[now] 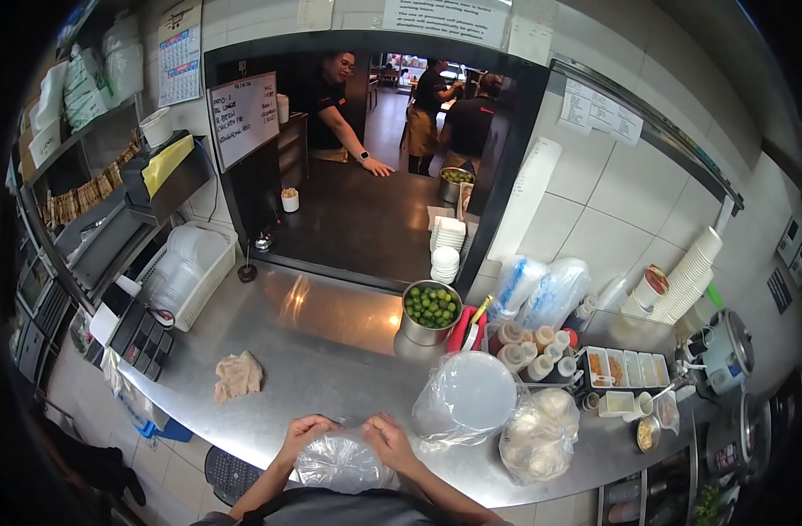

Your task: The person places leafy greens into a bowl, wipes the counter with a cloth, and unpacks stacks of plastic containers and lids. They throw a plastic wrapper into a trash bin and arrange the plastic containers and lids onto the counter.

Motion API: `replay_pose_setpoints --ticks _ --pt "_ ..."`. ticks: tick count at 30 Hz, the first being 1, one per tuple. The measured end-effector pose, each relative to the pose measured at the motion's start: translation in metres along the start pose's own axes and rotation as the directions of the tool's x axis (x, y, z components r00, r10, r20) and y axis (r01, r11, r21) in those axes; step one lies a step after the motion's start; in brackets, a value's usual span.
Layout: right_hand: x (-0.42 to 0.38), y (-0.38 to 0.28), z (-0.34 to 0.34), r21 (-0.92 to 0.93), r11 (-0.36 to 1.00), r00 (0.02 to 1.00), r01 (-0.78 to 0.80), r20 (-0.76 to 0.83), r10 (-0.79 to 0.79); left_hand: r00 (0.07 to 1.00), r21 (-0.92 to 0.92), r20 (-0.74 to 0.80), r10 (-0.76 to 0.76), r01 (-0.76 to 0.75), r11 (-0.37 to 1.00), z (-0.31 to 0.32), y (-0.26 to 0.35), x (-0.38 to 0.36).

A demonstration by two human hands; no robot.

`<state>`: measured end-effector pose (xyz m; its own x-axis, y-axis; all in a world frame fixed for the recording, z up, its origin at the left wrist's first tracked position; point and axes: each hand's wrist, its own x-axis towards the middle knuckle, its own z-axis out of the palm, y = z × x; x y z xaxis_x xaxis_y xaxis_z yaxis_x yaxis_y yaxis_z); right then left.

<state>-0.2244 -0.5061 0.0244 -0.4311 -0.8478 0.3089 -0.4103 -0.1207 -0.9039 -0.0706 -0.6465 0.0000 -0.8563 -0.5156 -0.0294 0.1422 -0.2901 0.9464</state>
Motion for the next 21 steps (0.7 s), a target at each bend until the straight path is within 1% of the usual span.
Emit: replay_pose_setpoints --ticks 3,4,6,9,10,12,13,15,16,17,18,19,20,21 --pt "-0.004 0.021 0.006 0.279 0.950 0.990 -0.140 0.058 0.129 1.000 -0.011 0.001 -0.024 0.024 1.000 0.000 0.001 0.000" --pt "-0.011 0.023 0.008 0.362 0.903 0.972 -0.231 0.041 0.232 0.999 -0.030 -0.035 -0.020 0.019 0.999 -0.001 0.000 -0.003" --pt "-0.025 0.018 0.008 0.515 0.767 0.903 -0.383 0.032 0.429 0.995 -0.065 -0.102 -0.005 -0.002 0.998 -0.005 -0.001 -0.005" --pt "-0.042 0.013 0.006 0.641 0.720 0.932 -0.267 -0.020 0.363 0.983 -0.070 -0.184 0.027 -0.040 0.997 -0.001 0.005 -0.012" --pt "-0.047 0.008 0.000 0.574 0.751 0.914 -0.326 -0.012 0.406 0.974 -0.063 -0.223 0.027 -0.042 0.997 0.001 0.001 -0.016" --pt "-0.055 -0.009 -0.016 0.541 0.828 0.985 -0.148 0.002 0.175 0.954 -0.038 -0.299 0.035 -0.049 0.998 0.001 -0.003 -0.021" --pt "-0.055 -0.013 -0.026 0.528 0.848 0.999 -0.048 0.009 0.051 0.949 -0.029 -0.311 0.055 -0.068 0.997 0.000 -0.006 -0.024" --pt "-0.071 -0.007 -0.036 0.411 0.878 0.966 -0.245 0.181 0.185 0.941 -0.003 -0.324 0.098 -0.104 0.995 -0.006 -0.011 -0.031" --pt "-0.073 -0.023 -0.036 0.533 0.770 0.936 -0.350 0.235 0.262 0.946 -0.001 -0.314 0.087 -0.092 0.996 -0.010 -0.012 -0.034" --pt "-0.078 -0.040 -0.037 0.634 0.629 0.893 -0.450 0.296 0.340 0.952 -0.005 -0.300 0.064 -0.068 0.998 -0.013 -0.015 -0.039" --pt "-0.076 -0.057 -0.049 0.607 0.561 0.825 -0.563 0.378 0.420 0.959 -0.011 -0.281 0.037 -0.042 0.999 -0.014 -0.019 -0.047" --pt "-0.074 -0.043 -0.047 0.672 0.621 0.915 -0.403 0.321 0.246 0.975 -0.072 -0.220 0.034 -0.052 0.996 -0.014 -0.023 -0.056" --pt "-0.078 -0.039 -0.050 0.679 0.658 0.943 -0.326 0.285 0.174 0.989 -0.124 -0.142 0.044 -0.062 0.990 -0.017 -0.023 -0.062" --pt "-0.058 -0.055 -0.052 0.681 0.696 0.969 -0.228 0.229 0.093 0.997 -0.171 -0.045 0.062 -0.069 0.983 -0.019 -0.018 -0.060"
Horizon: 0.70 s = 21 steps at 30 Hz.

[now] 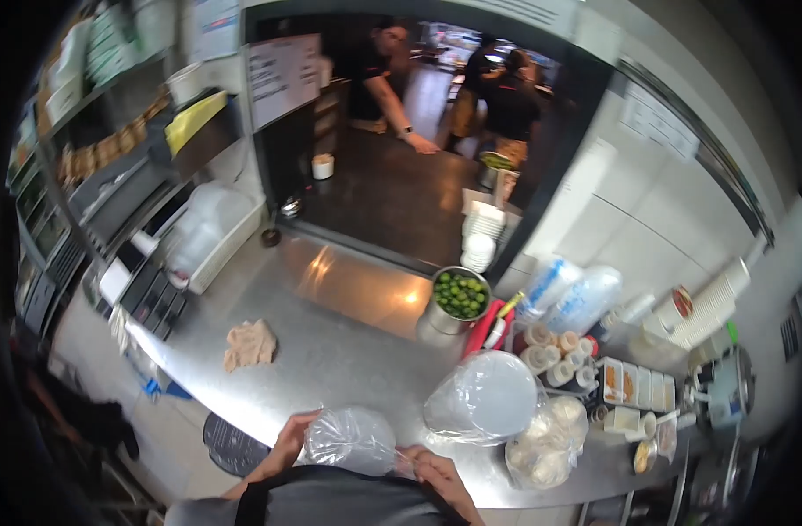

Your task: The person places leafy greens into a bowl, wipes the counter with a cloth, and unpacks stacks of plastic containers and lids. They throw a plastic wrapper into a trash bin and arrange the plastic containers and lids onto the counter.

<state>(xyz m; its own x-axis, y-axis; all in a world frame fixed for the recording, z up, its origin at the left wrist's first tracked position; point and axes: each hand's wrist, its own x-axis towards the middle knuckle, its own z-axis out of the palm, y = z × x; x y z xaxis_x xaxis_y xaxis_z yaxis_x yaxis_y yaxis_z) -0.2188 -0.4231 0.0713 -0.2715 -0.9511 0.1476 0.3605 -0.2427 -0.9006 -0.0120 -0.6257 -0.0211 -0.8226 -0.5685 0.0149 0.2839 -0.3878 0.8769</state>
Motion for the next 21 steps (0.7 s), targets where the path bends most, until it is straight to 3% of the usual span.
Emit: replay_pose_setpoints --ticks 1,3,5,7,9,10,12,15,17,18,19,20,21 --pt "0.017 -0.010 0.004 -0.144 0.986 0.994 0.082 0.087 -0.070 0.981 0.194 0.194 -0.007 -0.031 0.981 0.009 0.017 -0.004" --pt "0.047 -0.022 0.015 -0.409 0.882 0.954 0.233 0.274 -0.125 0.933 0.332 0.360 -0.009 -0.119 0.936 0.018 0.024 -0.001" --pt "0.066 -0.024 0.037 -0.430 0.894 0.932 0.124 0.359 0.044 0.931 0.400 0.364 -0.019 -0.138 0.906 0.019 0.017 0.013" --pt "0.081 -0.003 0.051 -0.401 0.882 0.884 0.246 0.466 -0.035 0.929 0.524 0.370 -0.032 -0.180 0.832 0.013 0.003 0.033" --pt "0.098 0.027 0.070 -0.368 0.887 0.793 0.280 0.610 0.002 0.921 0.691 0.386 -0.050 -0.253 0.677 0.005 -0.021 0.061" --pt "0.107 0.067 0.071 -0.447 0.752 0.732 0.485 0.678 -0.069 0.916 0.774 0.396 -0.060 -0.298 0.558 0.000 -0.036 0.077" --pt "0.115 0.109 0.075 -0.550 0.643 0.764 0.533 0.640 -0.086 0.913 0.900 0.399 -0.087 -0.372 0.227 -0.011 -0.064 0.100" --pt "0.105 0.103 0.079 -0.753 0.196 0.759 0.628 0.648 0.056 0.921 0.834 0.376 -0.097 -0.383 -0.397 -0.027 -0.077 0.096" --pt "0.103 0.037 0.095 -0.847 0.314 0.864 0.428 0.486 0.134 0.929 0.556 0.348 -0.128 -0.314 -0.769 -0.038 -0.075 0.079" --pt "0.105 0.005 0.094 -0.877 0.357 0.897 0.322 0.403 0.182 0.931 0.413 0.335 -0.144 -0.282 -0.866 -0.042 -0.075 0.071" --pt "0.106 -0.011 0.085 -0.838 0.428 0.927 0.339 0.374 -0.001 0.933 0.354 0.330 -0.146 -0.265 -0.897 -0.047 -0.075 0.064" --pt "0.105 -0.023 0.076 -0.790 0.494 0.931 0.363 0.318 -0.177 0.933 0.434 0.338 -0.123 -0.270 -0.859 -0.053 -0.076 0.060" --pt "0.107 -0.029 0.064 -0.747 0.514 0.891 0.422 0.237 -0.387 0.925 0.701 0.379 -0.023 -0.303 -0.646 -0.065 -0.080 0.056"
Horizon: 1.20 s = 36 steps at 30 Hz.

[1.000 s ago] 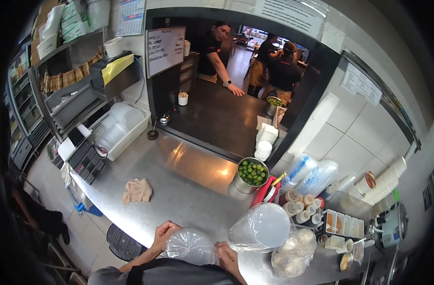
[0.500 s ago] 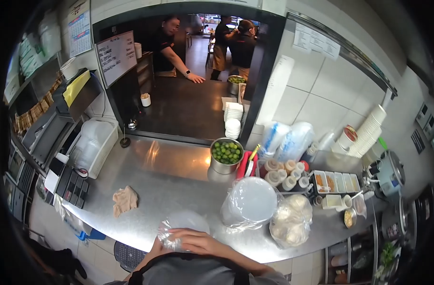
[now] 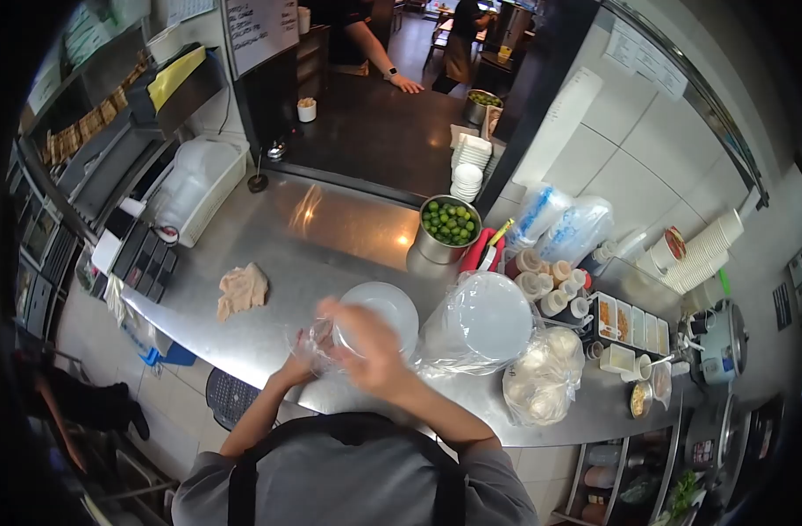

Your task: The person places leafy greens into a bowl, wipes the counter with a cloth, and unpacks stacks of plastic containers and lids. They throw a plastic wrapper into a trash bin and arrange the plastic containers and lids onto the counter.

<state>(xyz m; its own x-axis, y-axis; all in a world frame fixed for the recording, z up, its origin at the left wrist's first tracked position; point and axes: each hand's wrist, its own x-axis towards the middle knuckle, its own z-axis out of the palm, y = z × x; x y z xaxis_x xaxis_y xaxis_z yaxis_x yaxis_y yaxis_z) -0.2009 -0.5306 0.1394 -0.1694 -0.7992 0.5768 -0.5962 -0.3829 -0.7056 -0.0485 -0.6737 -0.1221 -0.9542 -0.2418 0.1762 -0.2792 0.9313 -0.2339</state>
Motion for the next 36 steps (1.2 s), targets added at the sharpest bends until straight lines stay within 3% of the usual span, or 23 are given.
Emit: replay_pose_setpoints --ticks 1,3,4,6,7,9,10,11,12,14,15,18,19,21,24,27,30,31,32,33,34,35,36 --pt "-0.001 0.008 -0.007 0.040 0.997 0.974 0.064 -0.221 -0.054 0.991 -0.180 0.134 -0.014 0.038 0.983 -0.001 -0.006 -0.007" --pt "-0.022 0.010 -0.015 0.042 0.998 0.982 -0.047 -0.181 0.054 0.929 -0.496 0.370 0.034 0.166 0.852 -0.006 -0.022 -0.014" --pt "-0.034 0.011 -0.019 0.026 0.997 0.981 -0.078 -0.177 0.081 0.941 -0.650 0.339 0.026 0.214 0.729 -0.033 -0.036 -0.017" --pt "-0.064 0.022 -0.014 -0.021 0.990 0.979 -0.136 -0.158 0.131 0.977 -0.949 0.115 -0.179 0.161 0.272 -0.052 -0.058 -0.024" --pt "-0.095 0.037 -0.005 -0.047 0.983 0.977 -0.175 -0.135 0.167 0.901 -0.960 0.190 -0.391 0.254 0.118 -0.074 -0.059 -0.026" --pt "-0.173 0.094 0.023 -0.242 0.914 0.943 -0.327 -0.146 0.299 0.800 -0.951 0.179 -0.573 -0.008 -0.308 -0.117 -0.046 -0.010" --pt "-0.192 0.117 0.041 -0.206 0.893 0.914 -0.400 -0.156 0.374 0.808 -0.941 0.160 -0.567 -0.049 -0.335 -0.131 -0.030 0.001" --pt "-0.193 0.136 0.057 -0.103 0.877 0.877 -0.469 -0.172 0.449 0.814 -0.927 0.147 -0.562 -0.084 -0.365 -0.140 -0.010 0.012" --pt "-0.191 0.148 0.069 0.126 0.840 0.818 -0.528 -0.189 0.543 0.837 -0.942 0.192 -0.512 0.011 -0.335 -0.135 0.007 0.021" --pt "-0.182 0.159 0.078 0.624 0.625 0.698 -0.470 -0.170 0.695 0.813 -0.828 0.293 -0.503 -0.047 -0.558 -0.109 0.036 0.035" --pt "-0.175 0.166 0.081 0.744 0.535 0.679 -0.401 -0.151 0.719 0.804 -0.754 0.335 -0.492 -0.084 -0.651 -0.088 0.043 0.040" --pt "-0.150 0.194 0.090 0.793 0.485 0.681 -0.368 -0.125 0.721 0.812 -0.775 0.365 -0.455 -0.006 -0.631 0.039 0.019 0.020" --pt "-0.145 0.196 0.089 0.653 0.598 0.713 -0.465 -0.124 0.690 0.837 -0.922 0.332 -0.435 0.189 -0.339 0.038 0.006 0.013" --pt "-0.137 0.200 0.084 0.296 0.762 0.772 -0.576 -0.108 0.626 0.878 -0.826 0.311 -0.364 0.439 0.354 0.028 -0.010 0.002" --pt "-0.163 0.214 0.081 -0.371 0.845 0.914 -0.384 -0.027 0.404 0.906 -0.557 0.199 -0.373 0.418 0.717 -0.017 -0.013 -0.008" --pt "-0.163 0.175 0.062 -0.627 0.746 0.937 -0.224 0.071 0.341 0.936 -0.304 0.190 -0.297 0.344 0.889 -0.024 -0.011 -0.033" --pt "-0.178 0.170 0.033 -0.438 0.876 0.899 -0.201 0.272 0.343 0.900 -0.323 0.326 -0.290 0.395 0.860 -0.045 -0.040 -0.048" --pt "-0.172 0.163 0.021 -0.340 0.882 0.890 -0.326 0.204 0.407 0.881 -0.316 0.365 -0.300 0.421 0.850 -0.058 -0.051 -0.044" --pt "-0.166 0.150 0.009 -0.231 0.869 0.868 -0.439 0.143 0.476 0.807 -0.287 0.418 -0.417 0.553 0.783 -0.079 -0.059 -0.038" --pt "-0.159 0.138 0.001 -0.109 0.837 0.833 -0.537 0.092 0.546 0.830 -0.609 0.322 -0.456 0.550 0.571 -0.086 -0.062 -0.033" --pt "-0.150 0.131 -0.001 -0.082 0.871 0.873 -0.485 0.018 0.488 0.824 -0.852 0.235 -0.515 0.429 0.298 -0.091 -0.065 -0.026" --pt "-0.138 0.130 0.002 0.087 0.886 0.887 -0.456 -0.033 0.460 0.792 -0.976 0.179 -0.584 0.219 -0.002 -0.098 -0.062 -0.022" --pt "-0.124 0.127 0.009 0.254 0.876 0.893 -0.411 -0.083 0.443 0.711 -0.923 0.322 -0.625 0.088 -0.375 -0.122 -0.047 -0.006"
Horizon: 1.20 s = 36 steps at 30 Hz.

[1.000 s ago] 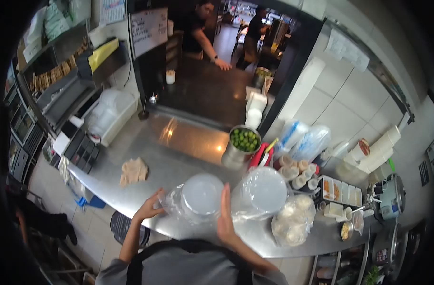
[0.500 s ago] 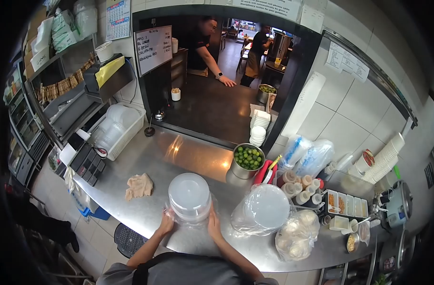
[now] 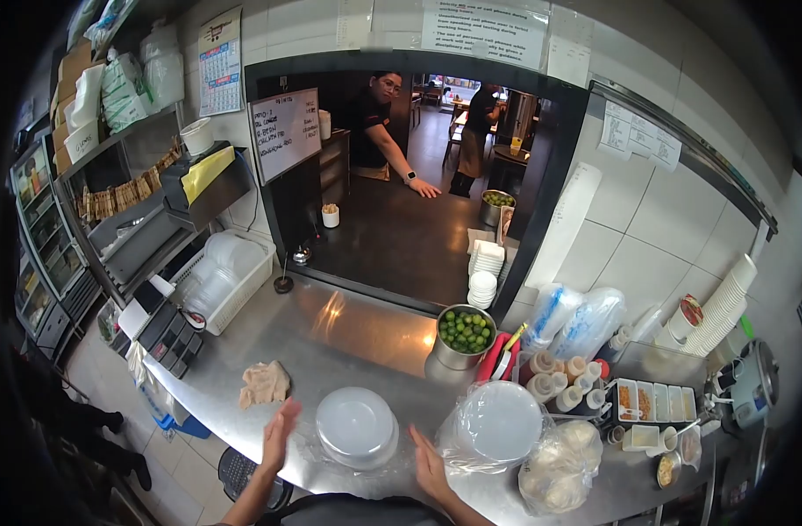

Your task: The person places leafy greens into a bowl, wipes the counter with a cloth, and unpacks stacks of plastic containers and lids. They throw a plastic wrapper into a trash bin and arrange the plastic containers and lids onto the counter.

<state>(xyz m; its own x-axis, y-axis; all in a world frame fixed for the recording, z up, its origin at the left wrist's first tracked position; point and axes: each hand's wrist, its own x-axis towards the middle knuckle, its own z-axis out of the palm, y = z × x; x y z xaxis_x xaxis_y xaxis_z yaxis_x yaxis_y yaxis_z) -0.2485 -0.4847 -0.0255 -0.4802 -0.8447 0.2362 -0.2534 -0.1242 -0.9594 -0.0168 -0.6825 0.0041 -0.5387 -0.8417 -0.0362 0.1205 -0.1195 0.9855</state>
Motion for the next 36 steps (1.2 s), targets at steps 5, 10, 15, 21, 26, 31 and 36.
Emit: replay_pose_setpoints --ticks 5,10,15,21,26,31,36 --pt "0.026 0.009 0.057 0.347 0.933 0.976 -0.092 -0.152 0.153 0.990 0.103 0.073 -0.119 0.111 0.988 0.033 -0.115 0.018" --pt "0.039 0.115 0.072 0.577 0.747 0.877 -0.331 -0.105 0.469 0.987 0.343 0.162 -0.011 -0.046 0.938 0.001 -0.162 0.043" --pt "0.025 0.088 0.051 -0.106 0.973 0.978 -0.204 -0.063 0.198 0.980 0.345 0.196 0.040 -0.107 0.932 -0.021 -0.176 0.054" --pt "-0.073 0.120 0.012 -0.155 0.986 0.980 -0.057 0.179 0.085 0.931 0.775 0.224 0.287 -0.349 0.528 -0.038 -0.088 0.001" --pt "-0.076 0.057 -0.001 0.164 0.867 0.807 -0.470 0.478 0.347 0.844 0.949 0.143 0.517 -0.265 0.170 -0.082 -0.036 0.058" --pt "-0.014 -0.028 0.076 -0.121 0.989 0.528 -0.081 0.837 0.146 0.965 0.986 0.022 0.260 -0.064 0.155 -0.106 -0.069 0.082" --pt "0.004 -0.067 0.137 0.172 0.963 0.473 0.207 0.844 -0.252 0.982 0.934 -0.074 0.172 0.008 0.358 -0.121 -0.090 -0.017"
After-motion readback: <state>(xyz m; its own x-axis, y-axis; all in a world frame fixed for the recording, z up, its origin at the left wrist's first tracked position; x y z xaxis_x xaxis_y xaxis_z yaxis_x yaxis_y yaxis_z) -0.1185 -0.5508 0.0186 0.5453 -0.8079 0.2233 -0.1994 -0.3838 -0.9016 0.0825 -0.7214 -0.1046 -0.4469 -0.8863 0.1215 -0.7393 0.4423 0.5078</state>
